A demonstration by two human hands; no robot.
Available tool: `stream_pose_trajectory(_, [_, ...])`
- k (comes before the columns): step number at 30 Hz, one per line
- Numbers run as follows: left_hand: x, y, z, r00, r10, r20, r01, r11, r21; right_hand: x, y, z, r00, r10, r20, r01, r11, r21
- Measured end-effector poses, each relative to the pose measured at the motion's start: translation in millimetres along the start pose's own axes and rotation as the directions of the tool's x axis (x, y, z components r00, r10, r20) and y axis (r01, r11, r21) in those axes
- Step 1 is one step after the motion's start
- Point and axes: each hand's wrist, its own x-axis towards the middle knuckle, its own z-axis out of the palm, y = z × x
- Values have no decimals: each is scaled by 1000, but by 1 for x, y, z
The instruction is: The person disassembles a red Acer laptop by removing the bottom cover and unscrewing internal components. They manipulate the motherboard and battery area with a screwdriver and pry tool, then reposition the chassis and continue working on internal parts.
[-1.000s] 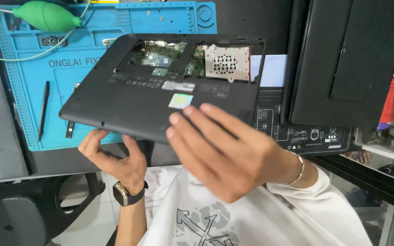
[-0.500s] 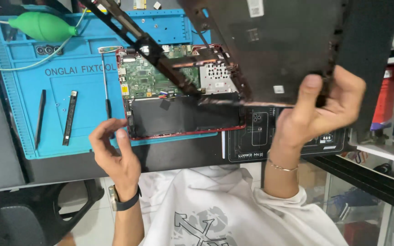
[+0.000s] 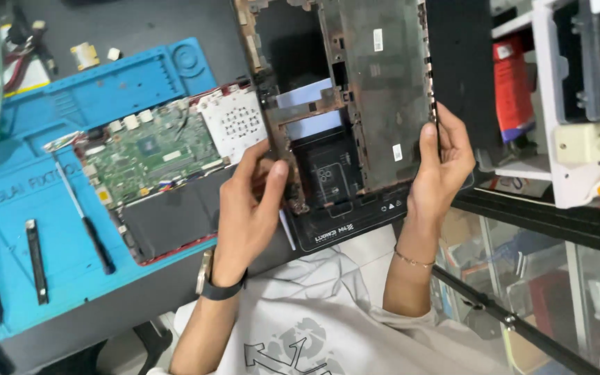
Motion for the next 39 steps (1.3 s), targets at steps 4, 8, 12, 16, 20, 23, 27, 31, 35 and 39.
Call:
stream_pose_trajectory(4, [38,10,48,997,-15,70,5,990,141,38,11,-44,996,-63,-64,48,974,-223])
stream_pose_trajectory(8, [61,14,77,995,20,102,-40,978,204,59,18,-67,987,-113,-110,57,905,-422])
stream_pose_trajectory(12, [72,10,87,993,72,95,-96,956,276,69,15,-68,975,-209,-77,126,804,-581])
stream_pose_trajectory(16, [67,3,86,968,219,119,-247,902,354,64,16,-63,908,-416,55,308,571,-761])
stream_pose_trajectory(20, [53,11,63,953,265,144,-302,862,406,27,-24,-13,824,-549,138,476,540,-694])
stream_pose_trajectory(23, [33,11,31,966,220,136,-258,856,448,-10,-28,26,826,-558,73,494,657,-569])
stream_pose_trajectory(27, [1,-1,-27,976,219,-20,-157,757,634,-42,-28,83,800,-306,517,515,792,-328])
stream_pose_trajectory(31, [-34,-22,-90,948,241,-206,16,612,790,-48,-18,123,453,-247,857,686,710,-158])
stream_pose_trajectory(35, [-62,-47,-125,911,307,-276,73,538,840,-56,-12,138,343,-144,928,727,666,-165])
stream_pose_trajectory(39, [-81,-67,-131,921,257,-293,100,572,814,-64,-7,136,342,-124,932,747,637,-190])
